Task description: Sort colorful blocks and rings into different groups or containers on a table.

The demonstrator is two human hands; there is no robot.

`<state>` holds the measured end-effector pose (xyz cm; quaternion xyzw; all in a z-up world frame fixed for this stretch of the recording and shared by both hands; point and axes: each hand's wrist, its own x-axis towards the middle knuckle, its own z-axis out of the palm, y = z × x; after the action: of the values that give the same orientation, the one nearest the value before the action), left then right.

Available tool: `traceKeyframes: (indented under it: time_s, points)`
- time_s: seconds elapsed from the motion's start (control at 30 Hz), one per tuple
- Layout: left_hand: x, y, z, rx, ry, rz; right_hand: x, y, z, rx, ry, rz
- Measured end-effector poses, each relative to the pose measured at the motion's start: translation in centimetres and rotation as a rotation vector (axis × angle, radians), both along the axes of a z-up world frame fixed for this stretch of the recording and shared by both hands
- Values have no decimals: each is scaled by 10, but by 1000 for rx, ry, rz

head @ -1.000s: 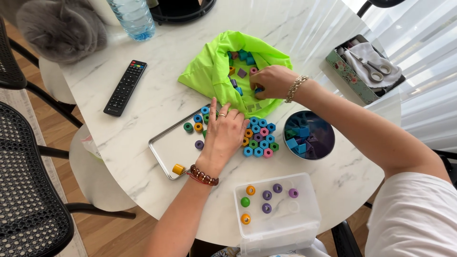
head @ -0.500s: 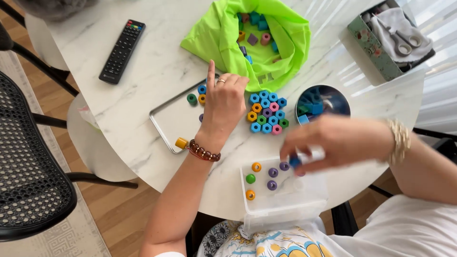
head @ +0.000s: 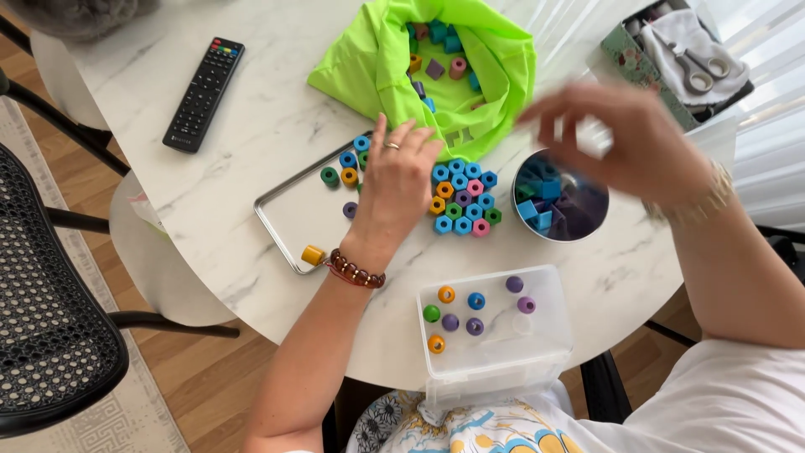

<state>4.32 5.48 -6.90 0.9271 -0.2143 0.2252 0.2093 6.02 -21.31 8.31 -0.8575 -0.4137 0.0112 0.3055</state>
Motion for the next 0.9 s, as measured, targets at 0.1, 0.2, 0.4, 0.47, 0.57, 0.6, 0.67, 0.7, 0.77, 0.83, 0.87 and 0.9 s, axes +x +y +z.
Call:
traceKeyframes:
  time_s: [0.1, 0.2, 0.4, 0.47, 0.57, 0.6, 0.67, 0.7, 0.77, 0.83, 0.87, 0.9]
  points:
    - [3, -4, -10, 74, 14, -23, 51, 12, -19, -2, -190, -71]
    - [7, -7, -23, 124, -1, -15, 100, 28, -57, -176, -173, -100]
    - [6, -7, -22, 71, 8, 2, 145, 24, -109, -744, -445, -101]
    - [6, -8, -23, 63, 23, 2, 151, 18, -114, -822, -491, -138]
    - [6, -9, -27, 94, 25, 8, 156, 16, -120, -903, -472, -260]
    - [6, -9, -27, 95, 39, 10, 155, 21, -119, -901, -458, -308]
    - [5, -9, -28, 96, 52, 13, 157, 30, -121, -899, -444, -355]
    - [5, -9, -28, 91, 55, 13, 159, 33, -125, -948, -438, -327]
    - [5, -9, -28, 87, 55, 12, 166, 36, -134, -998, -432, -300]
    - [5, -9, -29, 102, 57, 19, 174, 35, -145, -886, -478, -240]
    - [5, -10, -29, 100, 55, 19, 175, 36, -145, -888, -480, -241]
    - [5, -10, -30, 99, 44, 24, 176, 38, -146, -834, -407, -227]
